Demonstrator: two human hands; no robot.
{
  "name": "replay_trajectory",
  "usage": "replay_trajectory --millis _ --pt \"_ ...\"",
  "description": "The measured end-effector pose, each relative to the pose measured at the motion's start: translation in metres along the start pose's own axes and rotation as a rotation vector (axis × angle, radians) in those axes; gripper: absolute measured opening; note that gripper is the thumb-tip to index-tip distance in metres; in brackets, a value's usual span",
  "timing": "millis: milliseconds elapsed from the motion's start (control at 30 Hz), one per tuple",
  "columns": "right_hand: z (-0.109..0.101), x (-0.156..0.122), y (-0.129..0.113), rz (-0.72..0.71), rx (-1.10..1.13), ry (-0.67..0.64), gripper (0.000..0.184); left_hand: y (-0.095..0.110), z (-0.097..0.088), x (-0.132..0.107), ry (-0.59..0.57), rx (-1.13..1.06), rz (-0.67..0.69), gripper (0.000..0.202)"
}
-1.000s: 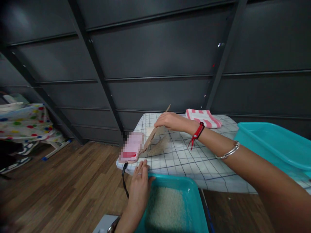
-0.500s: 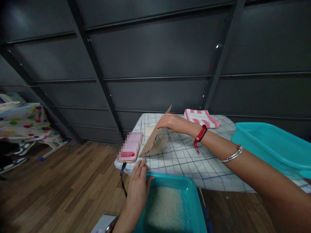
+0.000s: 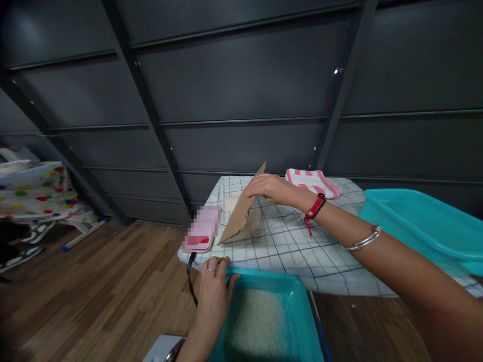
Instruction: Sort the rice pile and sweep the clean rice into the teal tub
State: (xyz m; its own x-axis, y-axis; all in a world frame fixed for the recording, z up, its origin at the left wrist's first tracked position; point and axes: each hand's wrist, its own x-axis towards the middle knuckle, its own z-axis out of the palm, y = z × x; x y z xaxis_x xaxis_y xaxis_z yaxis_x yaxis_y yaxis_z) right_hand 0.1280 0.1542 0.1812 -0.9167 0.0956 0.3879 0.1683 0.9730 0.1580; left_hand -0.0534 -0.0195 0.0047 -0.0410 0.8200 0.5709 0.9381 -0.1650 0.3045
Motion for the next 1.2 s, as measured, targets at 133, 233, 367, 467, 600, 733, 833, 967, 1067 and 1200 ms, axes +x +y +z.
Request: replay_trajectory --millis 133,233,367,467,600,733,833,967,1067,1200 --pt "0.016 0.012 -0.005 -0.087 0.011 0.031 0.038 -0.001 0.002 -0.001 0.018 0.005 0.013 0.027" --pt "0.018 0.011 -0.004 -0.089 0.024 -0.019 0.039 -0.002 0.004 -0.002 0.013 -0.003 0.007 0.027" --pt "0.004 -0.002 0.000 -0.034 0.017 -0.051 0.042 -0.002 0.003 -0.002 0.008 0.000 0.000 0.025" --pt "-0.002 -0.009 0.002 0.034 -0.021 -0.013 0.040 -0.001 -0.002 0.000 0.008 0.010 0.009 0.024" --pt "0.002 -0.008 -0.001 0.097 -0.124 -0.019 0.036 -0.001 -0.004 0.002 -0.006 0.029 0.011 0.025" --pt "0.001 -0.013 -0.010 0.160 -0.163 -0.132 0.036 -0.003 -0.001 0.002 0.003 0.081 0.035 0.027" --pt "-0.009 -0.022 -0.016 0.174 -0.119 -0.212 0.036 -0.004 0.000 0.003 0.007 0.088 0.059 0.029" --pt "-0.021 -0.029 -0.020 0.247 -0.155 -0.204 0.038 -0.003 -0.001 0.006 -0.028 0.063 0.049 0.025" --pt "-0.022 -0.026 -0.025 0.327 -0.236 -0.216 0.036 -0.002 0.000 0.006 -0.041 0.043 0.023 0.023" --pt "-0.018 -0.022 -0.037 0.416 -0.291 -0.330 0.031 -0.003 0.001 0.004 -0.031 0.039 0.009 0.022"
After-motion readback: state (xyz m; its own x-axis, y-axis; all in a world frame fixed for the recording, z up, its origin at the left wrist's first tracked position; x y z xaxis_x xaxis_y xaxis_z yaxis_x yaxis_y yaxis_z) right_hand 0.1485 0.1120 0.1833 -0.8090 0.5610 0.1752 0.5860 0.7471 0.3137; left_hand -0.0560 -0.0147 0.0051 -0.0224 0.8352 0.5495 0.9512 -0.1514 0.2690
